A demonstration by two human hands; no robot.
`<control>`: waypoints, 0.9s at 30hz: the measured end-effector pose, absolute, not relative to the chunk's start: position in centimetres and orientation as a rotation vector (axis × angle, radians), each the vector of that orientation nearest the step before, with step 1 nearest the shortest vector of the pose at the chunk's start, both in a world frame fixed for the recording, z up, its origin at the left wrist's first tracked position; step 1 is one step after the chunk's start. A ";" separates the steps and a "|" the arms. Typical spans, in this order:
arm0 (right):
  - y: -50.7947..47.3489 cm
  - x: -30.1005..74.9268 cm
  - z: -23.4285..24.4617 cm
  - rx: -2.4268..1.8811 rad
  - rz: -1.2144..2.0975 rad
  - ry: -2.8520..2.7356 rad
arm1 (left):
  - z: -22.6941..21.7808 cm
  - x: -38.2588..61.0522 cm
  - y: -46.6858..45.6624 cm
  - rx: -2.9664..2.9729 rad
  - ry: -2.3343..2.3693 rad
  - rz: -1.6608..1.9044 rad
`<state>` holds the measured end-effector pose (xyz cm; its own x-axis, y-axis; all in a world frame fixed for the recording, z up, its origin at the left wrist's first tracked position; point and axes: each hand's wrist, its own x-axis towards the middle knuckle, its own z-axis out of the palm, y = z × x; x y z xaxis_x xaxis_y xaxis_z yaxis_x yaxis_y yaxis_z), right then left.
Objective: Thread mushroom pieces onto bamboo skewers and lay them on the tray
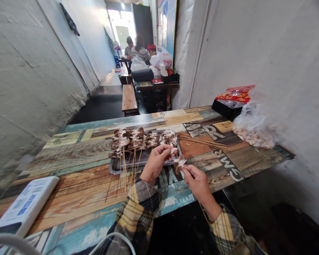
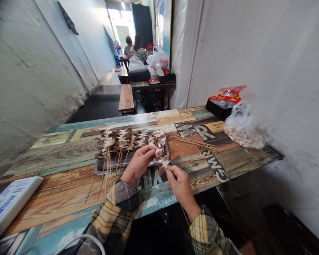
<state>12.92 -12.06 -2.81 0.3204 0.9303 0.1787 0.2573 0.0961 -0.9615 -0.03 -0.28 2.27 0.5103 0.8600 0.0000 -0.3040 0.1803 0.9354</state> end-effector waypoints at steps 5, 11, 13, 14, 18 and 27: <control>-12.2 12.9 -2.7 -1.417 0.707 -1.216 | 2.0 0.0 -0.1 1.074 0.652 0.946; -12.2 12.9 -2.7 -1.403 0.724 -1.195 | 1.8 0.1 -0.2 1.186 0.657 0.984; -12.2 12.9 -2.7 -1.411 0.722 -1.196 | 1.9 0.2 -0.3 1.182 0.637 0.980; -12.2 12.9 -2.7 -1.415 0.720 -1.199 | 2.0 0.2 -0.4 1.179 0.628 0.984; -12.1 12.8 -2.8 -1.416 0.720 -1.188 | 2.2 0.4 -0.6 1.171 0.611 1.018; -12.1 12.9 -2.9 -1.415 0.709 -1.202 | 2.0 0.6 -0.5 1.231 0.667 1.070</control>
